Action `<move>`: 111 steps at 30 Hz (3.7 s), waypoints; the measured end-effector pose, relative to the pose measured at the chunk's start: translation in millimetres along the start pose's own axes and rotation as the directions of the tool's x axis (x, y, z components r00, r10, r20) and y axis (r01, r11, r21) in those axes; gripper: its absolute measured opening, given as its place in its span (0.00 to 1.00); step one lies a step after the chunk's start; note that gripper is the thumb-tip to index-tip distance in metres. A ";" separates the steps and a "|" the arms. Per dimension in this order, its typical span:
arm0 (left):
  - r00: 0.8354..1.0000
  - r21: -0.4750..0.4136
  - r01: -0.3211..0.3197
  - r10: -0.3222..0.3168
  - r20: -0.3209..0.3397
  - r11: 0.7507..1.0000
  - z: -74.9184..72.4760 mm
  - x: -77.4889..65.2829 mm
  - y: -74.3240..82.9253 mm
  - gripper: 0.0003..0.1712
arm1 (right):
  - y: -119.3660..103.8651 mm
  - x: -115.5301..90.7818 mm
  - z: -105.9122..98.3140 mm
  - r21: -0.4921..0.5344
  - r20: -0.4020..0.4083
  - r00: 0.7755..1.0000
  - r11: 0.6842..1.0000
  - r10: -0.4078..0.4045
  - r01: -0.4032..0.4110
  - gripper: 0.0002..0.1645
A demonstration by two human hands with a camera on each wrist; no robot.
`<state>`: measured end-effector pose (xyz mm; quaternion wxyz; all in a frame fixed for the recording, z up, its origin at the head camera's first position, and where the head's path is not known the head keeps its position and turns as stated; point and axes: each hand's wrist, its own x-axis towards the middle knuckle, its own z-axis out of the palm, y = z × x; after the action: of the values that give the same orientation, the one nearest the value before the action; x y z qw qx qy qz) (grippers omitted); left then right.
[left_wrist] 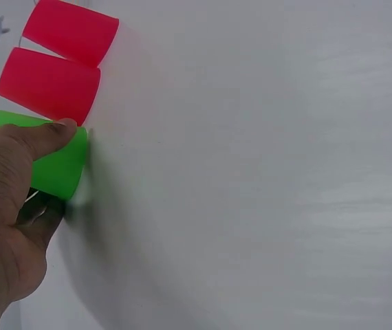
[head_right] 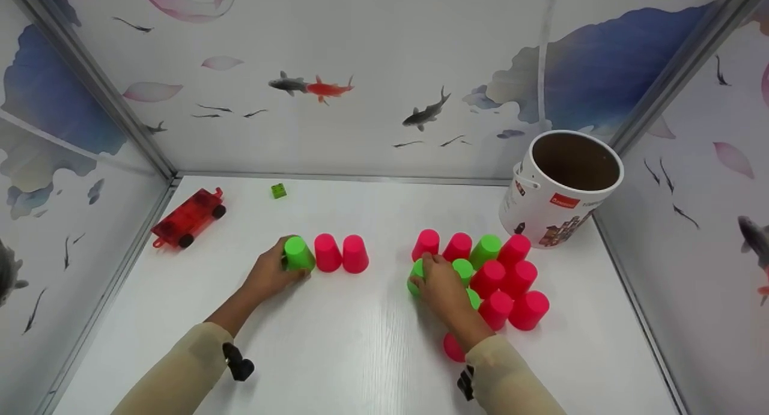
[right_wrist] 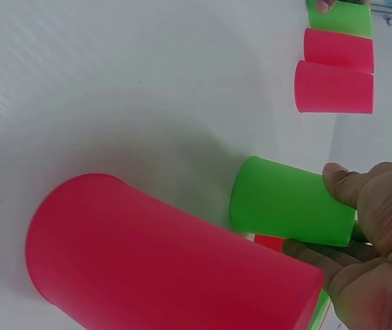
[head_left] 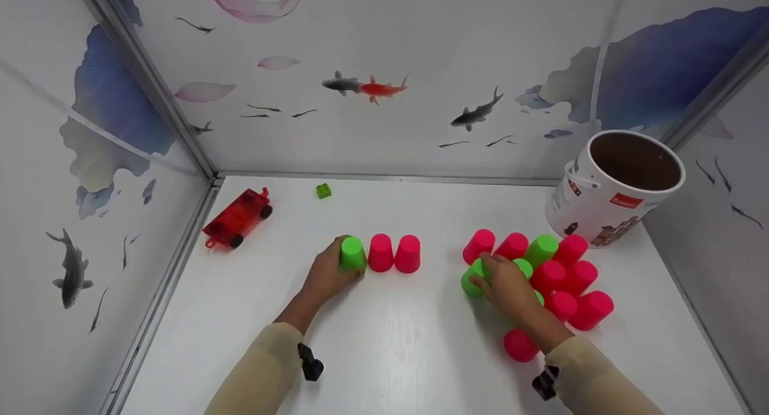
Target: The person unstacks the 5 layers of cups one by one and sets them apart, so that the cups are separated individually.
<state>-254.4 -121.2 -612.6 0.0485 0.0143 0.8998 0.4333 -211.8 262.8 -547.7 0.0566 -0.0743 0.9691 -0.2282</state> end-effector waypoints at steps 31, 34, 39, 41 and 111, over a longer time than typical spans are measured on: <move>1.000 -0.054 -0.029 0.029 -0.010 0.998 -1.4 2.2 -7.0 0.35 | 3.1 7.9 -0.7 -0.010 0.022 0.999 0.999 0.033 -0.033 0.47; 0.999 -0.044 -0.035 0.035 -0.013 0.998 -1.4 2.8 -7.9 0.35 | 4.1 8.8 -2.5 0.012 0.033 0.999 0.999 0.041 -0.042 0.47; 0.999 -0.039 -0.032 0.032 -0.009 0.999 -0.6 2.5 -8.9 0.36 | 3.7 6.9 -4.6 0.050 0.071 0.995 0.996 0.076 -0.080 0.53; 0.999 -0.039 -0.034 0.034 -0.008 0.999 -0.5 2.2 -8.4 0.36 | 1.8 4.2 -6.4 0.067 0.083 0.992 0.992 0.098 -0.104 0.56; 0.999 0.009 -0.045 0.045 -0.027 0.999 4.4 2.3 -7.1 0.37 | -24.8 -46.3 5.5 0.029 0.014 0.998 0.997 -0.068 0.067 0.51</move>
<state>-256.2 -122.1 -621.0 0.0264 0.0290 0.9017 0.4306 -162.6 246.3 -537.9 0.0572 -0.1080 0.9623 -0.2430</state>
